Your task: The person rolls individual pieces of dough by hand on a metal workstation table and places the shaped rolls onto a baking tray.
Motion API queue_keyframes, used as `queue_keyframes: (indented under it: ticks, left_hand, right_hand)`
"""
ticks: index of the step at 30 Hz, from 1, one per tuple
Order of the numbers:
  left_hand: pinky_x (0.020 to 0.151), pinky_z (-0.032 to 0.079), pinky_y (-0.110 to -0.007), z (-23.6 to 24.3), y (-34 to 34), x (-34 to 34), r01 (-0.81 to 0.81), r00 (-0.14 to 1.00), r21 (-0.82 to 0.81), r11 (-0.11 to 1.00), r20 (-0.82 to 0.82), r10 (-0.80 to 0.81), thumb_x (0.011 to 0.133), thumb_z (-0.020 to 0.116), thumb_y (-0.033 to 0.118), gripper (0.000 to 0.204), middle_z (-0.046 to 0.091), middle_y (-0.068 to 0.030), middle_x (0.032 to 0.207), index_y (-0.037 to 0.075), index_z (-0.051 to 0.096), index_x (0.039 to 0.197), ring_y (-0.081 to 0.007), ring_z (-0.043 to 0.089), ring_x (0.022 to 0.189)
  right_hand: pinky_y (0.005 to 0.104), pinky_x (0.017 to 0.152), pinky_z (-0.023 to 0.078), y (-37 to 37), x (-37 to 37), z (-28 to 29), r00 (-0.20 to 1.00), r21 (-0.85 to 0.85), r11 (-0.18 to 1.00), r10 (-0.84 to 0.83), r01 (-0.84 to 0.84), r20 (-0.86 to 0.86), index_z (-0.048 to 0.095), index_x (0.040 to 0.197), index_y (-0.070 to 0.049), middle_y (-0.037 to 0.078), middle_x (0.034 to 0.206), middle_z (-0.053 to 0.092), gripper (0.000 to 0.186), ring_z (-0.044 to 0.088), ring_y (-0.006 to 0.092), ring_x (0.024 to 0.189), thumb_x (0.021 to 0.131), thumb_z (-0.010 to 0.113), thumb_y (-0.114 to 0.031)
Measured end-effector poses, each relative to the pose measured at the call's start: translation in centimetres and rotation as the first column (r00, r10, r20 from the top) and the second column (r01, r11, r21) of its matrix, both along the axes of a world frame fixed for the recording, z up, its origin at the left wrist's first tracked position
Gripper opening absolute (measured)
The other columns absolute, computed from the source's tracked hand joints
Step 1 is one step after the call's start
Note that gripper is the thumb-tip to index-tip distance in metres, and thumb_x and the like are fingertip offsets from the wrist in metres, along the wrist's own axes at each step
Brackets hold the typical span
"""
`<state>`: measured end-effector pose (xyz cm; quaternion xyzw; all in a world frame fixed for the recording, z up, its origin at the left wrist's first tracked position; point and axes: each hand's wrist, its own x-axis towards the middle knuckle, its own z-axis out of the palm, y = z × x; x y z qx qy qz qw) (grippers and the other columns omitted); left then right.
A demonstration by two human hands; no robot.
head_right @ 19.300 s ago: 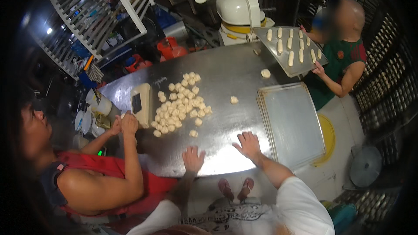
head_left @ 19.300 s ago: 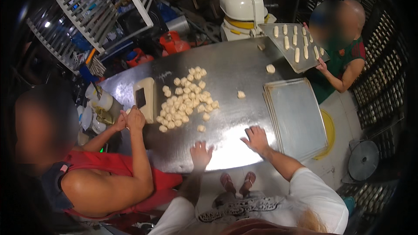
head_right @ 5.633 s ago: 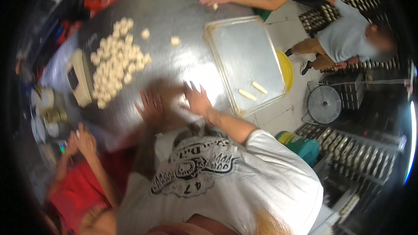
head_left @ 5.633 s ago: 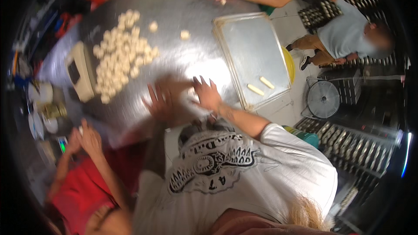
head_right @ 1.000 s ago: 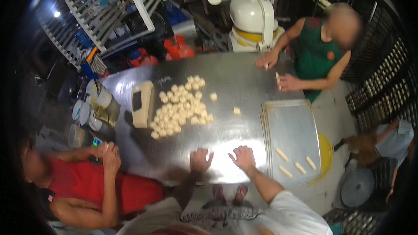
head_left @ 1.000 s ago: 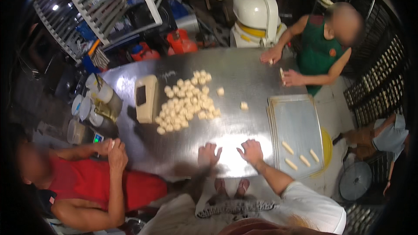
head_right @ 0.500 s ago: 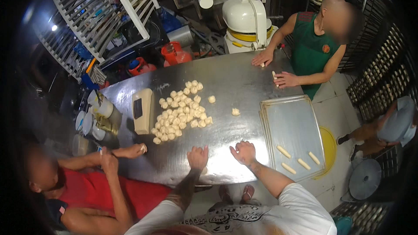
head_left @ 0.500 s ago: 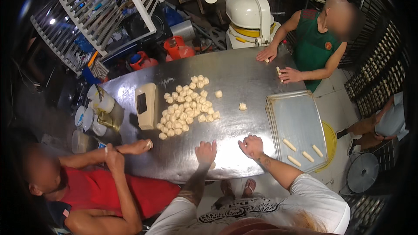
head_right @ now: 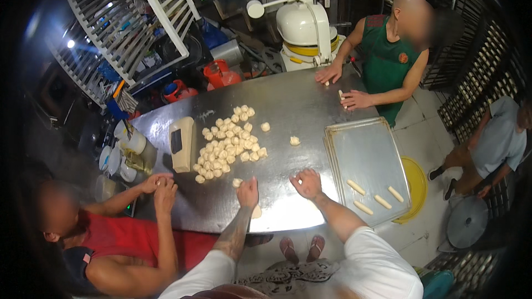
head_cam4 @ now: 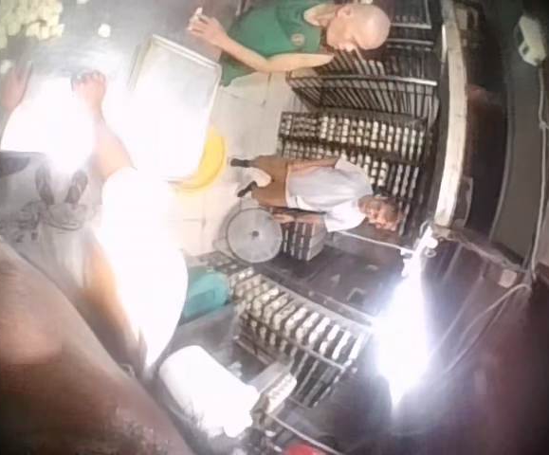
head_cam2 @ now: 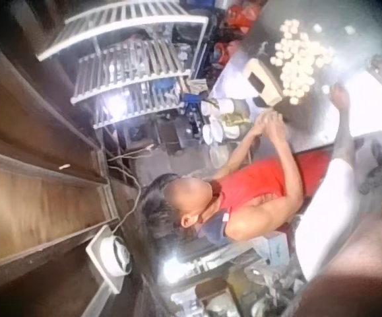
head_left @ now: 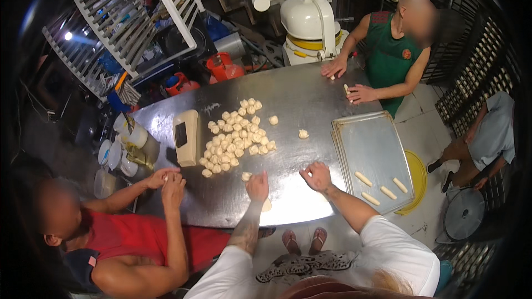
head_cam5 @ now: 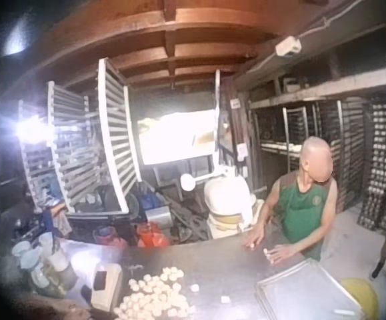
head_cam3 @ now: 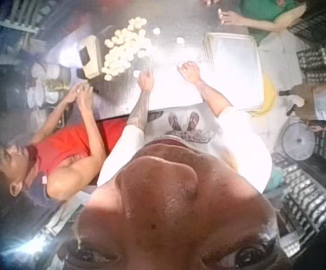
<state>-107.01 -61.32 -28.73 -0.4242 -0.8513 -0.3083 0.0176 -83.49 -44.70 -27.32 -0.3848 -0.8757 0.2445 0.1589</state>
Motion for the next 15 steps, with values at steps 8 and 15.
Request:
queue_keyframes:
  ticks: [8, 15]
  left_hand:
    - [0.104, 0.040, -0.052, 0.0, -5.2, 3.0, 0.049, 0.996, -0.195, 0.980, -0.068, -0.064, 0.092, 0.075, 0.046, 0.055, 0.062, -0.0211, 0.126, 0.003, 0.068, 0.125, -0.0381, 0.058, 0.120]
    - [0.103, 0.042, -0.054, 0.7, -8.9, 5.9, 0.093, 0.938, -0.131, 0.987, -0.321, -0.131, 0.102, 0.065, 0.049, 0.053, 0.065, -0.0222, 0.134, 0.005, 0.072, 0.131, -0.0363, 0.062, 0.115]
  right_hand:
    - [0.0494, 0.100, 0.042, -3.0, 4.2, 0.0, 0.989, 0.244, 0.960, 0.126, -0.140, 0.073, 0.072, 0.121, -0.007, 0.015, 0.117, 0.064, 0.049, 0.058, 0.0327, 0.112, 0.095, 0.072, -0.047]
    - [0.0492, 0.105, 0.042, -5.3, 8.2, -0.9, 0.983, 0.525, 0.831, 0.172, -0.183, 0.070, 0.068, 0.127, -0.004, 0.017, 0.130, 0.064, 0.059, 0.057, 0.0331, 0.120, 0.094, 0.072, -0.053]
